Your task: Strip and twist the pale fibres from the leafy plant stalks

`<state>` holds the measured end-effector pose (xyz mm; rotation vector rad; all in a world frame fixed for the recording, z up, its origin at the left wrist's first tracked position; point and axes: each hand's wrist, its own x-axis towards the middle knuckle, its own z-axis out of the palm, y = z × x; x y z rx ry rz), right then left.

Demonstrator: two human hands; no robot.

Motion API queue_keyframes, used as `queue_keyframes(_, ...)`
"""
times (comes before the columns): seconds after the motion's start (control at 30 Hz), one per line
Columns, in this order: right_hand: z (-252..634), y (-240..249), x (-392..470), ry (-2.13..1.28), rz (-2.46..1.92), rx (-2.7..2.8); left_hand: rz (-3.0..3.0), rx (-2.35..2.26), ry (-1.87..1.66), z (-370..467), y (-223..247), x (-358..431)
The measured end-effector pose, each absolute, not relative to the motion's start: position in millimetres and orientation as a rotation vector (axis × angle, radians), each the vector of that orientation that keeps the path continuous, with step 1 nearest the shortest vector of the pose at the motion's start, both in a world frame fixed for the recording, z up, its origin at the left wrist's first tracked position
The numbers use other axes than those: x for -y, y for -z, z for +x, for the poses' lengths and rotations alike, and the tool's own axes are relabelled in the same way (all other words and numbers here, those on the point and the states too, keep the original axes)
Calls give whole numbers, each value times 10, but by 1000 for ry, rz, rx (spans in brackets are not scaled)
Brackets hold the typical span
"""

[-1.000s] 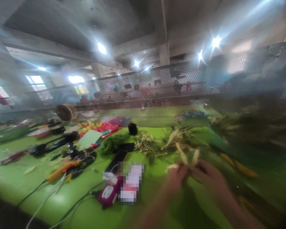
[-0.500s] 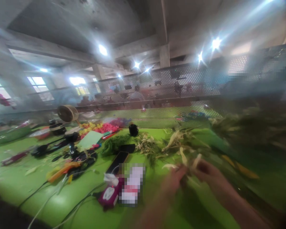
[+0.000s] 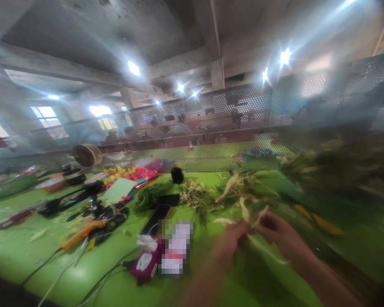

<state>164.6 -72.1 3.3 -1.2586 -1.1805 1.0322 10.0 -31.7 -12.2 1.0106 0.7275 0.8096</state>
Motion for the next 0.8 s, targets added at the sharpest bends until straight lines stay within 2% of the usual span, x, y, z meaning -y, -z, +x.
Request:
queue_keyframes(0.27,1692,43,640,-906,-1257,1102,1175,-691,-819,99,105,327)
queue_keyframes(0.5,1657,-33,690,-807,-1316,1033,1419,-866,-766,75,155,261)
queue_keyframes(0.8,1574,-151,755,-825,-1348,933,1359,-808,-888,119,195,250)
